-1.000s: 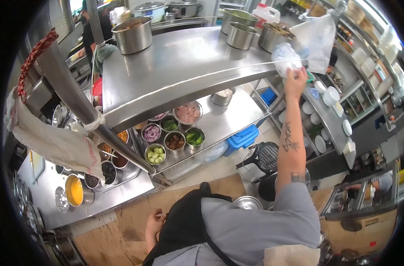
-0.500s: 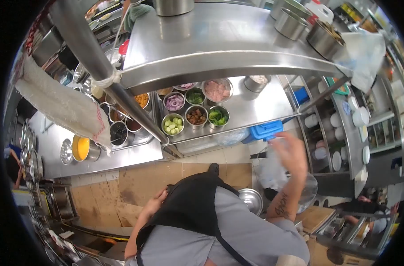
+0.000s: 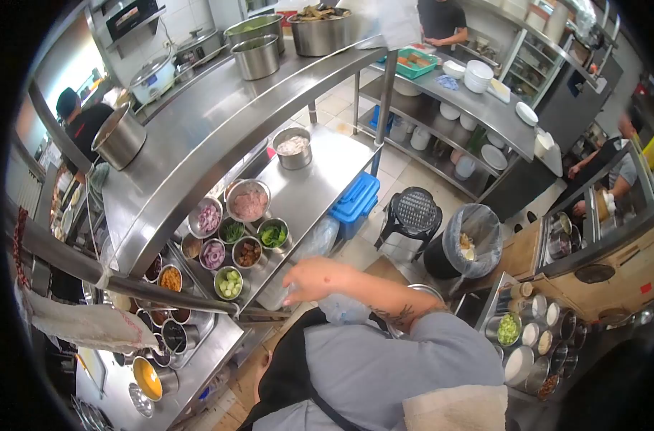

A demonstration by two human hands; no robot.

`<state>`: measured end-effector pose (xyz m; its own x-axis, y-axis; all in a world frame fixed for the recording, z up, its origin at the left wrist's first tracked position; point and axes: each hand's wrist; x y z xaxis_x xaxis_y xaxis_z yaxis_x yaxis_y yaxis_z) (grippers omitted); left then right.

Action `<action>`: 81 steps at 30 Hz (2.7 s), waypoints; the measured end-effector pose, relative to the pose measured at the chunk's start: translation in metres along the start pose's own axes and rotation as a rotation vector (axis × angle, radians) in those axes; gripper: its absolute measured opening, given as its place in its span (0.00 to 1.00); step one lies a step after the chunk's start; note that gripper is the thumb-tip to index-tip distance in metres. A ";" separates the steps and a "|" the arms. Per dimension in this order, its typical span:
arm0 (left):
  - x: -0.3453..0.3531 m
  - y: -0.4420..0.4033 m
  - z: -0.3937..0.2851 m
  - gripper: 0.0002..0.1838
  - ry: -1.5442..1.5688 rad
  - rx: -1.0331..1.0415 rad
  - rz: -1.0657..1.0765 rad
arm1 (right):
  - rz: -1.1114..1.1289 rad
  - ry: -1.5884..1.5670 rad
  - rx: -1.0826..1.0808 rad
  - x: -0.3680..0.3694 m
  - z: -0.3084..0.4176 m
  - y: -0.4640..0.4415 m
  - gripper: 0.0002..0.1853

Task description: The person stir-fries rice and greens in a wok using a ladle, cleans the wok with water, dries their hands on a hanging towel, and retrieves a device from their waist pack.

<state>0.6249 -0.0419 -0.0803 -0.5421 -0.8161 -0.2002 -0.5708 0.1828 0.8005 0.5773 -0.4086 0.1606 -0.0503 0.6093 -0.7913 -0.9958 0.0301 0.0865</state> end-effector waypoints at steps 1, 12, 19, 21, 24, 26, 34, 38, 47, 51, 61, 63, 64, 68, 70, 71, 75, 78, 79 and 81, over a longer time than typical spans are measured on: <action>0.000 -0.002 -0.003 0.17 -0.030 0.029 -0.005 | -0.017 0.003 -0.011 0.004 -0.004 0.001 0.27; -0.013 -0.007 -0.058 0.09 -0.344 0.650 -0.349 | -0.110 -0.054 -0.035 0.015 -0.021 0.013 0.27; 0.035 0.067 -0.186 0.07 0.295 0.655 -0.091 | -0.146 0.265 0.170 -0.058 -0.001 0.008 0.27; 0.061 0.088 -0.213 0.08 0.151 0.630 -0.003 | -0.176 0.424 0.077 -0.067 0.010 -0.016 0.27; 0.111 0.111 -0.234 0.12 -0.264 1.075 0.193 | 0.018 0.650 -0.082 -0.054 0.052 -0.054 0.22; 0.148 0.147 -0.245 0.13 -0.426 1.202 0.639 | 0.214 0.757 -0.202 -0.008 0.062 -0.084 0.13; 0.059 0.171 -0.176 0.13 -0.001 1.157 0.618 | 0.962 -0.039 -0.367 0.289 -0.005 -0.113 0.21; -0.060 0.201 -0.041 0.18 0.520 0.876 -0.235 | 0.916 -0.194 -0.450 0.271 0.012 -0.091 0.18; 0.052 0.169 0.286 0.38 1.247 -0.482 -0.557 | 1.247 0.117 -0.101 0.293 0.013 -0.097 0.21; 0.141 0.149 0.254 0.43 1.533 -0.535 -0.274 | 1.314 0.066 -0.009 0.295 0.017 -0.094 0.21; 0.123 0.145 0.217 0.31 1.299 -0.609 -0.567 | 1.111 0.081 -0.137 0.296 -0.003 -0.095 0.16; 0.094 0.157 0.190 0.31 1.193 -0.635 -0.548 | 1.047 0.054 -0.049 0.284 0.001 -0.092 0.15; 0.089 0.149 0.194 0.34 1.133 -0.652 -0.519 | 1.000 0.009 -0.121 0.281 -0.004 -0.092 0.15; 0.075 0.132 0.189 0.36 1.129 -0.597 -0.444 | 0.865 -0.070 -0.144 0.265 -0.002 -0.083 0.15; 0.072 0.126 0.194 0.37 1.117 -0.579 -0.418 | 0.838 -0.101 -0.151 0.262 -0.005 -0.083 0.15; 0.072 0.125 0.193 0.37 1.131 -0.562 -0.409 | 0.830 -0.135 -0.217 0.267 -0.014 -0.084 0.15; 0.058 0.132 0.185 0.37 1.157 -0.583 -0.335 | 0.759 -0.236 -0.452 0.269 -0.028 -0.084 0.15; 0.070 0.097 0.227 0.36 1.199 -0.561 -0.294 | 0.897 -0.052 -0.319 0.251 -0.006 -0.086 0.12; 0.076 0.085 0.243 0.36 1.217 -0.542 -0.291 | 0.943 -0.025 -0.217 0.254 -0.014 -0.088 0.12; 0.069 0.093 0.225 0.35 1.253 -0.516 -0.305 | 1.025 0.023 -0.006 0.262 -0.037 -0.089 0.10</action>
<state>0.3955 0.0421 -0.1463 0.6263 -0.7795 0.0119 -0.1268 -0.0868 0.9881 0.6500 -0.2811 -0.0767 -0.8787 0.3245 -0.3501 -0.4736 -0.5004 0.7248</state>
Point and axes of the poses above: each hand's wrist, its own y-axis away from the middle knuckle, its own x-axis out of the palm, z = x × y, and after that the axes turned 12 degrees about -z, right-handed
